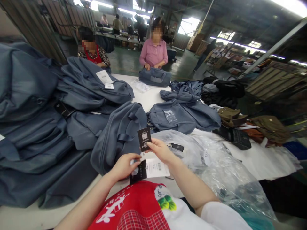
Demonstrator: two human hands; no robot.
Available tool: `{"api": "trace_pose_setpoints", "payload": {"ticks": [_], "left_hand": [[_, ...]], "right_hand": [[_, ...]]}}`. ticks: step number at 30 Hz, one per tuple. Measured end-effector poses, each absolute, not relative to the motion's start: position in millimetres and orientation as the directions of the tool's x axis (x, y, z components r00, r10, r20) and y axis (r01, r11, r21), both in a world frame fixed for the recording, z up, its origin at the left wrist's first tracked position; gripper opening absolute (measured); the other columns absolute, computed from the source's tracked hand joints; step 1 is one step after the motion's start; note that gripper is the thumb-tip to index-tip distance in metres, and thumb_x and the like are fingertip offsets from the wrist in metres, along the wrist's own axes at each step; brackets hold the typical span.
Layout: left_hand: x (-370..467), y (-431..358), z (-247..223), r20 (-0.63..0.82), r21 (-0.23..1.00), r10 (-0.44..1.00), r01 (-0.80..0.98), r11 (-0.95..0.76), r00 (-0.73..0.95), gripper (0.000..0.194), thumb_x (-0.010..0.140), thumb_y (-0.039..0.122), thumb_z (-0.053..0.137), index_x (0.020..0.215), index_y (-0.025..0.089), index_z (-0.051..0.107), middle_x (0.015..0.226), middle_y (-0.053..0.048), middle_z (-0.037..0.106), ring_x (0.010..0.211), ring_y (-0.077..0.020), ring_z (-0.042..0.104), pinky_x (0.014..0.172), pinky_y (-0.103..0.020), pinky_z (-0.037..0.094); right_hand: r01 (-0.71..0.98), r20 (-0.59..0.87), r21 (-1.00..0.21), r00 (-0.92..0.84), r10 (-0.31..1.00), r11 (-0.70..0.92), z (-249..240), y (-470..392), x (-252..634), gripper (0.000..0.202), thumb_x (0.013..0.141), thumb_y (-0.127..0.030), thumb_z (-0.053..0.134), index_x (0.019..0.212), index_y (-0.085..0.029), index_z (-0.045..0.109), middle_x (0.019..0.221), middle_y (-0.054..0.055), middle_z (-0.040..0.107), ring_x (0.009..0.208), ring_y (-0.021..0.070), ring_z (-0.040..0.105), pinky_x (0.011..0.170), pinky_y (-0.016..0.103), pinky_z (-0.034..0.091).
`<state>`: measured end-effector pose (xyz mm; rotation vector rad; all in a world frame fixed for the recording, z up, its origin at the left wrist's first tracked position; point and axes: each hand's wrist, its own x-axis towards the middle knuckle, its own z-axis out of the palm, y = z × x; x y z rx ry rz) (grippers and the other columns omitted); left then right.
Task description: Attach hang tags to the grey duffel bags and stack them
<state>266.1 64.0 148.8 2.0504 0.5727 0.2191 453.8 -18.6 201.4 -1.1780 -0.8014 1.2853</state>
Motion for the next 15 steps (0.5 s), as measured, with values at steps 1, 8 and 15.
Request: {"api": "trace_pose_setpoints", "payload": {"ticks": [1,8,15], "left_hand": [[266.4,63.9,147.9,-0.1,0.861,0.468,0.312,-0.401,0.878,0.028,0.081,0.034,0.058,0.102,0.02,0.07,0.102,-0.006,0.071,0.097,-0.0227,0.064,0.094,-0.034,0.046],[259.9,61.6,146.8,-0.136,0.983,0.397,0.173,-0.059,0.908,0.053,0.081,0.036,0.059,0.128,0.013,0.05,0.11,-0.011,0.066,0.103,-0.0218,0.06,0.097,-0.034,0.042],[254.2,61.1,159.3,-0.262,0.916,0.218,0.172,0.363,0.94,0.06,0.067,0.044,0.074,0.118,0.015,0.06,0.09,-0.004,0.063,0.08,-0.0159,0.058,0.072,-0.024,0.045]], "right_hand": [[-0.361,-0.16,-0.929,0.182,0.97,-0.085,199.9,-15.7,447.8,0.028,0.08,-0.04,0.065,0.093,-0.015,0.066,0.083,0.005,0.071,0.074,0.0141,0.066,0.068,0.025,0.052],[-0.679,-0.202,-0.735,0.215,0.956,-0.003,192.5,-5.6,432.0,0.022,0.076,-0.031,0.073,0.087,-0.014,0.066,0.082,0.005,0.072,0.068,0.0114,0.067,0.065,0.02,0.054],[-0.702,-0.223,-0.711,0.282,0.933,0.042,187.0,-1.7,437.5,0.013,0.082,-0.025,0.067,0.087,-0.014,0.064,0.082,0.005,0.072,0.066,0.011,0.067,0.061,0.019,0.055]]}}
